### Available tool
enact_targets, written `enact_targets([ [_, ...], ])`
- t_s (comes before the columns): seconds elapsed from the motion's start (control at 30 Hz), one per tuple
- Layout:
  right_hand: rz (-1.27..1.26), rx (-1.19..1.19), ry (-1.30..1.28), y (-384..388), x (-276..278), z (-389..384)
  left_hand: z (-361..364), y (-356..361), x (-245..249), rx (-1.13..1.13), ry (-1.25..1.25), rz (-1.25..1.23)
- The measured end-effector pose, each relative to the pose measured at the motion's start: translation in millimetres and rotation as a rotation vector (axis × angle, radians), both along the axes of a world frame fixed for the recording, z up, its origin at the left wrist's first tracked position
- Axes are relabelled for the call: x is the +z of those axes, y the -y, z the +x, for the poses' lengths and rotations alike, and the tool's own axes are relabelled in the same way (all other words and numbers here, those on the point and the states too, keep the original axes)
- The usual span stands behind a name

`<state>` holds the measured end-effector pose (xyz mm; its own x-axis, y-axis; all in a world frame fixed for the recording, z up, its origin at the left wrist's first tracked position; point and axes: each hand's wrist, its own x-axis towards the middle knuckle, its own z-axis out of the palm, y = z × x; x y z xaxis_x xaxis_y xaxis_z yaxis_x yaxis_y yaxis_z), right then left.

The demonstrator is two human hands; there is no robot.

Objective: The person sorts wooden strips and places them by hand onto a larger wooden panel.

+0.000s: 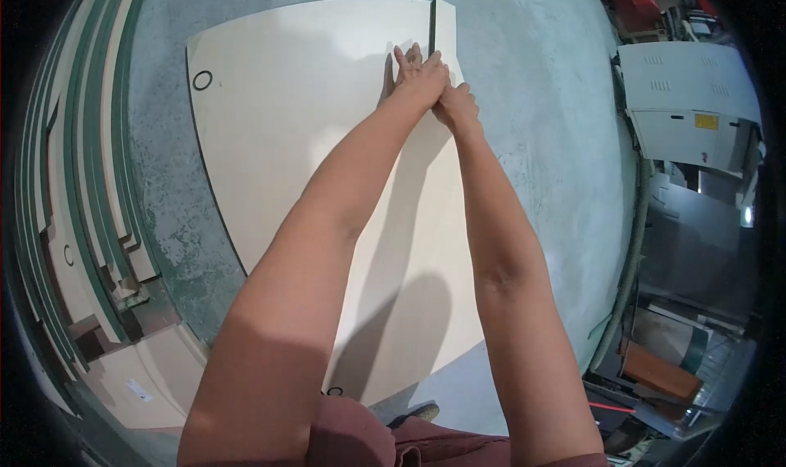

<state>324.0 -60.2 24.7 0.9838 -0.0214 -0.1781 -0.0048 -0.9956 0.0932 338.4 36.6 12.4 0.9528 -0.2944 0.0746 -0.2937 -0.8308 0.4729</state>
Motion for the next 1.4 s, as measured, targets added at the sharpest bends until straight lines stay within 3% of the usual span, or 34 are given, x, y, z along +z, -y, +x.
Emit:
enact_targets([
  [0.2,0.015,-0.1,0.035,5,-8,-31,-23,9,0,-0.085,0.048,0.106],
  [0.4,-0.011,-0.121,0.015,11,-4,-118,-106,11,0,-0.175,0.099,0.059],
  [0.57,-0.032,0.047,0.016,6,-17,-235,-228,-10,-9,-0.04,0.15,-0.096],
  [0.73,0.043,0.177,-0.018,-49,11,-279,-295,-75,3,0.034,0.091,0.082],
  [0.83,0.084,0.237,0.05,-61,7,-246,-267,-84,3,0.057,0.083,0.205],
  [1.0,0.016,0.279,0.218,-65,-13,-143,-163,-85,-21,0.142,0.223,0.107],
  [1.13,-0.025,0.153,0.102,-60,-16,-50,-69,-73,-25,0.128,0.178,0.05],
  [1.2,-0.015,0.119,0.093,-52,-16,-18,-37,-68,3,0.064,0.056,0.078],
  [1.23,-0.018,0.091,0.0,-50,-7,-9,-26,-62,7,0.065,0.051,0.08],
  [1.3,-0.02,0.067,-0.04,-47,-1,-5,-9,-48,10,-0.025,0.03,0.325],
  [1.4,0.058,-0.01,-0.087,-49,2,-5,-7,-43,2,-0.02,0.093,0.261],
])
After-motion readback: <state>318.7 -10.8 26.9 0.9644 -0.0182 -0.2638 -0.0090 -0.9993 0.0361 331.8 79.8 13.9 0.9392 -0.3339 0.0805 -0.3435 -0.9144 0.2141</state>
